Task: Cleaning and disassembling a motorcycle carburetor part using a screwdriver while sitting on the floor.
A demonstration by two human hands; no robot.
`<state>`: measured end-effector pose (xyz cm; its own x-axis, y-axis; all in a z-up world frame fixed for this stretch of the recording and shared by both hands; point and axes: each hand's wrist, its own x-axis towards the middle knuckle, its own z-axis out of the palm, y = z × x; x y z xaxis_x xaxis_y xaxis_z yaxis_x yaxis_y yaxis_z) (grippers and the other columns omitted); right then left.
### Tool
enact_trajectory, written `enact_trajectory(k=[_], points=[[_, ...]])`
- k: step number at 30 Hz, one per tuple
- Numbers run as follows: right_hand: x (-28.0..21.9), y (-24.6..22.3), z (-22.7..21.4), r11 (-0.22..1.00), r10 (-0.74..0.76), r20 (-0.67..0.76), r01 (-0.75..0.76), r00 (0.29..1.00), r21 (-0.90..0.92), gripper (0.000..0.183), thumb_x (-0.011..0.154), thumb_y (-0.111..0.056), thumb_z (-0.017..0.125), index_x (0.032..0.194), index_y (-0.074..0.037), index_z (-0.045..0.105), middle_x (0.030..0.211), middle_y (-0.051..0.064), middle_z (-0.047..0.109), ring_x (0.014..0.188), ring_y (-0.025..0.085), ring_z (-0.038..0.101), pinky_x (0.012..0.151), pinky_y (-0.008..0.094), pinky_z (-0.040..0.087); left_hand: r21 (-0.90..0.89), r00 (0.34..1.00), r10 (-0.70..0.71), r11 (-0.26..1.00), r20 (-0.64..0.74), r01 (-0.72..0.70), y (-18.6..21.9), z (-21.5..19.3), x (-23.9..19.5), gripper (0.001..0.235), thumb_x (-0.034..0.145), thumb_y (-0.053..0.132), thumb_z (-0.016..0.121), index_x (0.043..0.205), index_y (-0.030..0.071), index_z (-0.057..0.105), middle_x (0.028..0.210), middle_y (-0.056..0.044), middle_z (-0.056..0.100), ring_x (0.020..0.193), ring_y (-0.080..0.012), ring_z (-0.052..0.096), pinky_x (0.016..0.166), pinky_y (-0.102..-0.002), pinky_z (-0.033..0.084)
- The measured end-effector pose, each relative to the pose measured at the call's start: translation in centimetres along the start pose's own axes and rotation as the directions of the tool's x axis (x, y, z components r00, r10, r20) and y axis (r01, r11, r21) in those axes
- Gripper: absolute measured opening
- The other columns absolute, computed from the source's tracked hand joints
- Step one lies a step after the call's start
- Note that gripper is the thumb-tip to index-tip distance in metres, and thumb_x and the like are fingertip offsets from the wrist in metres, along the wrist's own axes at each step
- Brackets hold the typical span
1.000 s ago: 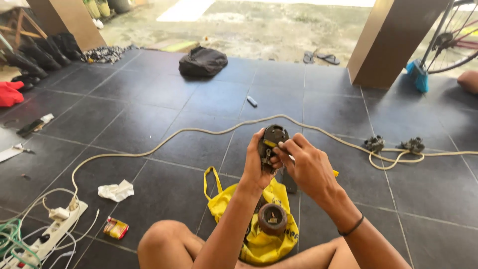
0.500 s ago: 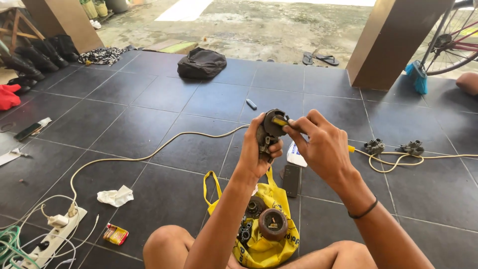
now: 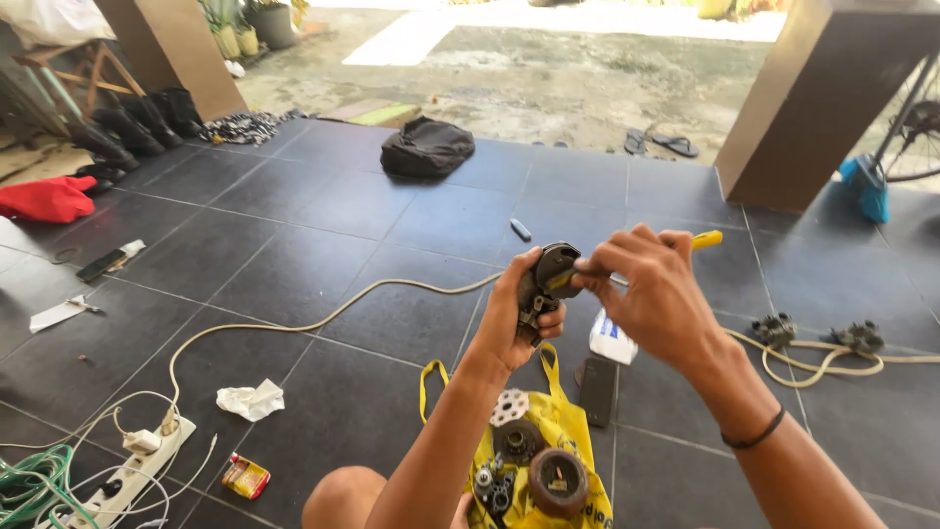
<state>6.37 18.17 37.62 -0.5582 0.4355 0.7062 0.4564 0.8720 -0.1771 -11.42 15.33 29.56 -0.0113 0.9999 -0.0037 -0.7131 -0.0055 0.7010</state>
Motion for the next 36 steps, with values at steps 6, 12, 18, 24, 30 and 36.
enact_trajectory(k=[6, 12, 18, 24, 30, 36], points=[[3.0, 0.5, 0.7, 1.000, 0.003, 0.034, -0.003, 0.999, -0.025, 0.011, 0.091, -0.027, 0.077, 0.083, -0.022, 0.072, 0.078, -0.003, 0.069, 0.086, 0.018, 0.064, 0.090, 0.038, 0.036, 0.030, 0.999, 0.051, 0.998, 0.000, -0.051, 2.4, 0.2, 1.8, 0.049, 0.098, 0.053, 0.058, 0.104, 0.007, 0.074, 0.086, -0.011, 0.071, 0.046, -0.0122, 0.041, 0.043, -0.025, 0.031], [3.1, 1.4, 2.2, 0.998, 0.054, 0.059, -0.055, 0.997, 0.011, 0.008, 0.091, -0.025, 0.077, 0.086, -0.021, 0.072, 0.078, -0.001, 0.070, 0.087, 0.020, 0.065, 0.089, 0.039, 0.037, 0.033, 0.999, 0.038, 0.999, -0.011, -0.038, 1.5, -2.2, 4.1, 0.051, 0.098, 0.054, 0.058, 0.107, 0.007, 0.074, 0.097, -0.010, 0.075, 0.046, -0.0099, 0.041, 0.043, -0.024, 0.032], [3.2, 2.0, 1.7, 0.993, 0.100, 0.081, -0.104, 0.992, 0.047, 0.002, 0.092, -0.021, 0.076, 0.091, -0.022, 0.075, 0.085, 0.001, 0.074, 0.091, 0.019, 0.066, 0.091, 0.040, 0.037, 0.052, 1.000, 0.002, 0.999, -0.025, -0.001, 2.3, -0.8, 3.8, 0.049, 0.096, 0.053, 0.058, 0.107, 0.008, 0.073, 0.090, -0.007, 0.072, 0.046, -0.0106, 0.039, 0.043, -0.023, 0.031], [3.3, 2.4, 1.5, 0.997, 0.069, 0.133, -0.074, 0.989, 0.033, 0.002, 0.091, -0.020, 0.076, 0.092, -0.021, 0.076, 0.086, 0.003, 0.075, 0.092, 0.021, 0.066, 0.092, 0.042, 0.038, 0.081, 1.000, 0.000, 0.997, -0.020, 0.002, 2.3, -1.1, 4.1, 0.053, 0.096, 0.055, 0.057, 0.111, 0.007, 0.073, 0.094, -0.008, 0.071, 0.047, -0.0095, 0.039, 0.044, -0.023, 0.031], [2.6, 2.8, 1.3, 0.999, 0.025, 0.121, -0.021, 0.992, -0.032, 0.006, 0.089, -0.024, 0.077, 0.086, -0.022, 0.073, 0.079, -0.001, 0.071, 0.088, 0.020, 0.065, 0.089, 0.041, 0.037, 0.121, 0.999, 0.001, 0.993, -0.038, 0.004, 2.8, 0.8, 2.6, 0.052, 0.094, 0.055, 0.062, 0.098, 0.005, 0.072, 0.078, -0.009, 0.064, 0.046, -0.0111, 0.041, 0.044, -0.024, 0.031], [2.3, 2.1, 0.1, 1.000, 0.015, 0.102, -0.015, 0.995, -0.008, 0.007, 0.092, -0.023, 0.076, 0.086, -0.021, 0.073, 0.081, 0.001, 0.072, 0.089, 0.021, 0.064, 0.090, 0.041, 0.037, 0.129, 0.999, 0.010, 0.992, -0.043, -0.004, 3.4, 2.3, 1.4, 0.052, 0.094, 0.056, 0.063, 0.095, 0.005, 0.071, 0.075, -0.010, 0.061, 0.046, -0.0117, 0.040, 0.043, -0.026, 0.032]])
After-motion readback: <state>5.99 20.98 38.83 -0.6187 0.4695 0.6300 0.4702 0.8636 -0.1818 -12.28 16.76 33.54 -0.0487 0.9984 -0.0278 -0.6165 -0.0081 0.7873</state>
